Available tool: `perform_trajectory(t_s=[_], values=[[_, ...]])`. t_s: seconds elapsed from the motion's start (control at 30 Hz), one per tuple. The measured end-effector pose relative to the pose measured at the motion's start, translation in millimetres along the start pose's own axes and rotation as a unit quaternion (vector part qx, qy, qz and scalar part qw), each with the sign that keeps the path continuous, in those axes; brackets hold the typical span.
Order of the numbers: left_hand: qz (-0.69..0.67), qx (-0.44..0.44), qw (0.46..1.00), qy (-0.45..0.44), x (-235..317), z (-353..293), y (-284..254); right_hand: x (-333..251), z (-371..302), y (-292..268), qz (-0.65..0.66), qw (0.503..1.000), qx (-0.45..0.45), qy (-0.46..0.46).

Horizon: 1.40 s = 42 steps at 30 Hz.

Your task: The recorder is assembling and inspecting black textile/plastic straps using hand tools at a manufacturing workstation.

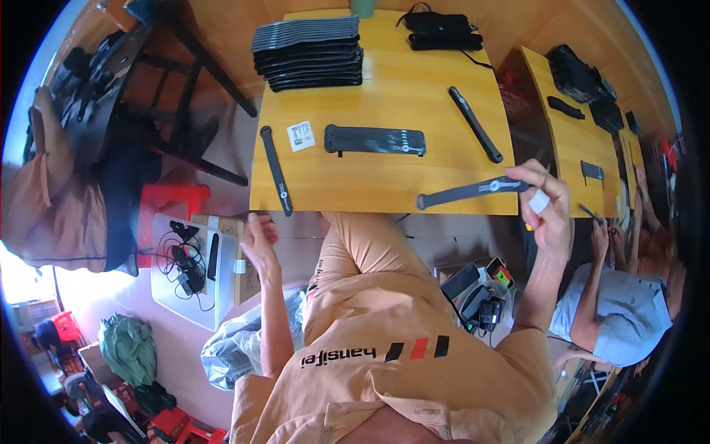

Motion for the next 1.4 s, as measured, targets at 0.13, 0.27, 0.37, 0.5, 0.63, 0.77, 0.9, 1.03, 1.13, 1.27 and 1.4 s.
perform_trajectory(t_s=[0.13,0.27,0.37,0.5,0.63,0.77,0.9,1.03,1.13,1.27,1.4], values=[[-0.105,-0.11,0.971,0.186,102.8,-58.5,36.2,-1.6,-3.5,45.9,-0.098,0.99,-0.089,-0.048],[-0.05,-0.344,0.865,0.362,152.0,-128.0,100.4,16.3,-6.8,89.2,-0.078,0.986,-0.14,-0.035],[0.039,-0.512,0.837,0.189,126.9,-138.2,126.0,32.1,-4.6,84.3,-0.051,0.994,-0.076,0.052],[0.049,-0.567,0.811,0.135,85.8,-112.3,126.0,82.5,-7.7,63.2,-0.057,0.993,-0.005,0.106],[0.064,-0.587,0.806,0.044,82.8,-94.9,120.0,113.2,-11.5,59.0,-0.051,0.99,0.019,0.129],[0.132,-0.56,0.815,0.065,66.0,-63.0,111.9,134.2,-8.3,55.5,-0.051,0.974,0.052,0.215],[0.074,-0.508,0.858,0.025,67.4,-45.8,114.2,158.6,-5.2,50.3,0.006,0.976,0.078,0.204],[0.061,-0.411,0.909,0.019,61.9,-29.7,125.8,174.5,1.8,48.4,0.008,0.968,0.087,0.235],[0.039,-0.375,0.926,0.018,53.0,-13.5,132.4,179.1,10.7,54.8,0.042,0.963,0.084,0.254],[0.02,-0.3,0.953,0.043,53.3,4.8,145.8,188.6,28.2,57.9,0.026,0.973,0.101,0.204],[0.002,-0.28,0.959,0.052,45.6,18.1,161.0,197.9,43.6,59.5,0.02,0.974,0.129,0.185]])
Point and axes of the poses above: each hand's wrist, its own z-axis towards the middle knuckle, its own y-axis out of the palm, x = y × z, the point moved 6 cm from there along z, towards the middle knuckle, and after that the axes turned 9 degrees about x, right-handed, at the moved point
